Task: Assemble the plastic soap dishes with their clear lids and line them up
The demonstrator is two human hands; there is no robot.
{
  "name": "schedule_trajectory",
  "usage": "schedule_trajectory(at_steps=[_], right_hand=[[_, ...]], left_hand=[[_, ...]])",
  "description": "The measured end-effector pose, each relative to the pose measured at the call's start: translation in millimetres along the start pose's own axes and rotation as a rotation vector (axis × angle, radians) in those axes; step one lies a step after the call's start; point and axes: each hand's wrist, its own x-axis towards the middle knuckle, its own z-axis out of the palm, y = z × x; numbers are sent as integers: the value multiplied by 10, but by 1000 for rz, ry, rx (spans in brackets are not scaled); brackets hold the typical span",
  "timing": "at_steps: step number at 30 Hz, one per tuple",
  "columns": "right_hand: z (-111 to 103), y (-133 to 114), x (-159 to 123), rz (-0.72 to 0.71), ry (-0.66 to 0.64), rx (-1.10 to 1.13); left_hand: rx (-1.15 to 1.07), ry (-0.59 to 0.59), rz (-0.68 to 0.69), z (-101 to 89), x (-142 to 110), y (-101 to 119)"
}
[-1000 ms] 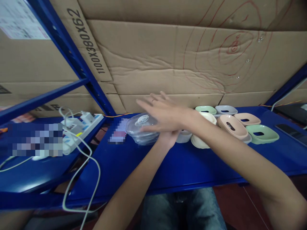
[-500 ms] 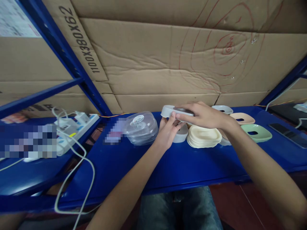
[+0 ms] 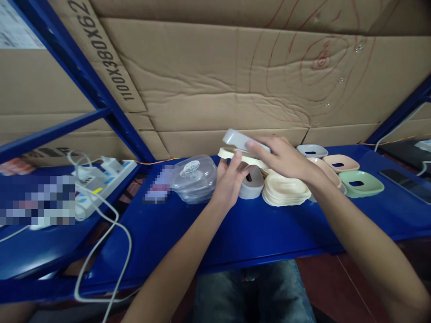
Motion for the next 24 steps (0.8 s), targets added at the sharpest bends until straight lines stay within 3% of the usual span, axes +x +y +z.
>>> schedule_trajectory(at_steps=[5, 10, 16, 19, 24], right_hand=[[-104, 184, 48, 74, 237, 35], [-202, 303, -32, 89, 282, 65], [-187, 365, -89, 122, 246, 77], [-200, 392, -58, 136, 149, 113], [-207, 462, -42, 232, 33, 15]], left_hand=[[-33, 49, 5, -13, 8, -10], [18, 107, 53, -36, 11, -46], [75, 81, -13, -57, 6, -47], [69, 73, -31, -39, -3, -29], [120, 92, 74, -11, -32, -17]])
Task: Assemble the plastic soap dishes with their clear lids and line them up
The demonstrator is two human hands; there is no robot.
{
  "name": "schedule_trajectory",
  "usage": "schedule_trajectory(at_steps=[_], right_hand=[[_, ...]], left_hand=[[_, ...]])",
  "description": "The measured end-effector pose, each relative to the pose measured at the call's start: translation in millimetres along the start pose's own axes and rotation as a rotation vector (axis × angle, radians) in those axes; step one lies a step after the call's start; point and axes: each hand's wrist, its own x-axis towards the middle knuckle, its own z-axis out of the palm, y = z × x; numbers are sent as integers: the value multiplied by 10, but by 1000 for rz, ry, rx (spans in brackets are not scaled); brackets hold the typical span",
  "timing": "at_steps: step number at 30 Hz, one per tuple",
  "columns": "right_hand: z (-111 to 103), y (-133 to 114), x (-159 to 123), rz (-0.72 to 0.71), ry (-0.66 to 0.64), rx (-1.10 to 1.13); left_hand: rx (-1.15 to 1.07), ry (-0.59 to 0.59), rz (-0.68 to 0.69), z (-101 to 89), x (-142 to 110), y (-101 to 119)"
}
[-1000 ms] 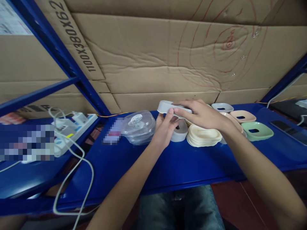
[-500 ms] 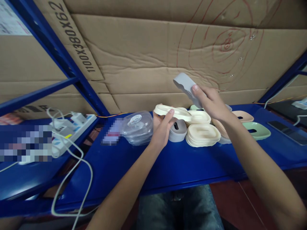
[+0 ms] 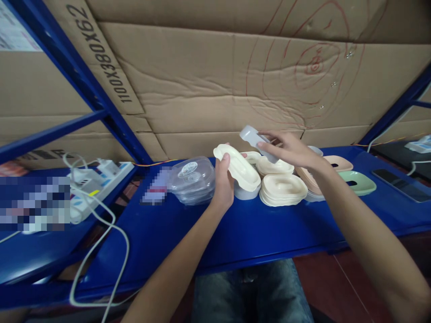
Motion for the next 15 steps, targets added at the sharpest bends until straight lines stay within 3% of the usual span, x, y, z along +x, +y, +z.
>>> schedule_trajectory(at_steps=[3, 8, 15], right_hand=[[70, -41, -27, 54, 8, -240], [330, -370, -61, 239, -156, -562], [540, -599, 6, 296, -201, -647]], left_hand=[[-1, -9, 35, 12, -42, 9], [-71, -33, 49, 24, -68, 35], [-90, -7, 180, -20, -27, 77]])
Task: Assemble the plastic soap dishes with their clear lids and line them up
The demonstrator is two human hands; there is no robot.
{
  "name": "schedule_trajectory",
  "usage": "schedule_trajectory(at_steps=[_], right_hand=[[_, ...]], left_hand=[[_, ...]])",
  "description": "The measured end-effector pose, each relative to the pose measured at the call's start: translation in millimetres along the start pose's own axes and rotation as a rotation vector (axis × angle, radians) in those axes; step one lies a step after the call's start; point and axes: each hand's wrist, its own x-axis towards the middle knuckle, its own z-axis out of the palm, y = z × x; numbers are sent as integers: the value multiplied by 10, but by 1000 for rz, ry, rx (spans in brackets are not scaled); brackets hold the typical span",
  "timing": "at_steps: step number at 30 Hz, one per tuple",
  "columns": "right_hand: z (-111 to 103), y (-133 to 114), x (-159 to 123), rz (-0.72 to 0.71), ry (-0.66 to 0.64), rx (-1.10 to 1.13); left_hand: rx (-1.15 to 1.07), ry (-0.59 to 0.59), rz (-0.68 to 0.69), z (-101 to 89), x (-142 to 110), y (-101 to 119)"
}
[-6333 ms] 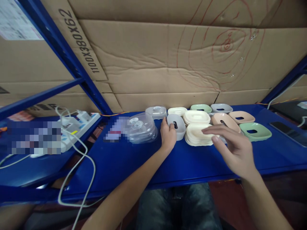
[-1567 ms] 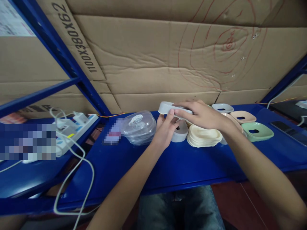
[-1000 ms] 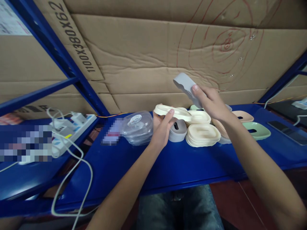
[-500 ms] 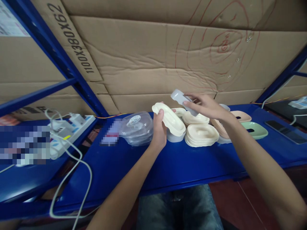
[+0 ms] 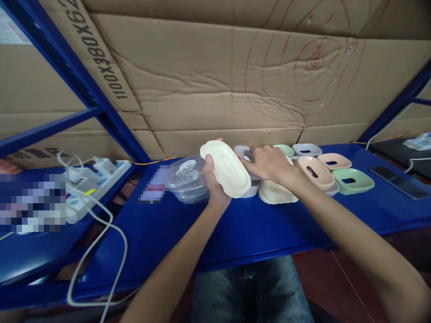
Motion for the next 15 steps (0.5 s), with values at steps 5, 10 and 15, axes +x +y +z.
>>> schedule_trajectory(at_steps=[5, 10, 15], right_hand=[[21, -50, 20, -4, -28, -27], [98, -151, 32, -14, -81, -140], [89, -238, 3, -25, -104, -201]], left_hand=[[65, 3, 139, 47, -62, 54], [174, 15, 237, 100, -92, 70], [156, 62, 219, 109, -60, 80]])
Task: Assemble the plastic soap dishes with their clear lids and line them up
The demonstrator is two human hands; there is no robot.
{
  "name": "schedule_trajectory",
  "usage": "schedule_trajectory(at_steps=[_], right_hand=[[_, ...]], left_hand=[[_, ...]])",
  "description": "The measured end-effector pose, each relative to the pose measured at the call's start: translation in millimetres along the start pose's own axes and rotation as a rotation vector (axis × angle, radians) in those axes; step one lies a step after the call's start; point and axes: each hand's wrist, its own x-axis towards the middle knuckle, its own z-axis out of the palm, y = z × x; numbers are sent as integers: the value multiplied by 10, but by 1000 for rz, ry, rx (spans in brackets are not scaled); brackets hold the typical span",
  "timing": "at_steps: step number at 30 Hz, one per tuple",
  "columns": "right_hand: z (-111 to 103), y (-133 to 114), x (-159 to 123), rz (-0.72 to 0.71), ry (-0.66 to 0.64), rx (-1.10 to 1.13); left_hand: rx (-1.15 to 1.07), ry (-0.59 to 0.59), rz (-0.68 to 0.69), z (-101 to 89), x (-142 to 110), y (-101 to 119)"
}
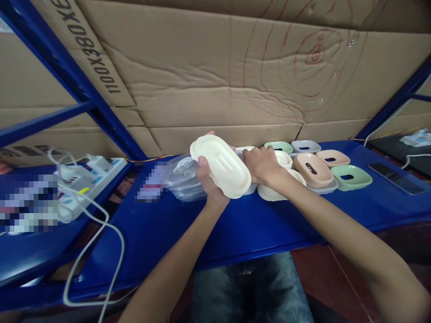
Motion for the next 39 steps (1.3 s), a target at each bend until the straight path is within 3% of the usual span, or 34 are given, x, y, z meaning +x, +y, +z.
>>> schedule_trajectory(at_steps=[13, 17, 19, 22, 26, 30, 34, 39], right_hand=[[60, 26, -53, -54, 0, -50], [50, 144, -32, -59, 41, 9], [38, 278, -22, -42, 100, 155], [2, 521, -45, -77, 197, 550], [-83, 724, -166, -360, 229, 962], [-144, 710, -263, -530, 242, 842], [-150, 717, -203, -533, 301, 700], [-164, 1007, 154, -489, 273, 753]], left_hand=[[13, 15, -100, 10, 14, 27], [-12, 8, -138, -7, 31, 9], [-32, 11, -155, -22, 40, -24], [-45, 8, -175, -34, 43, -85], [-20, -48, -185, -34, 39, -145], [24, -100, -151, -57, 49, -175], [28, -146, -144, -70, 59, -191], [69, -159, -235, -59, 6, -243]])
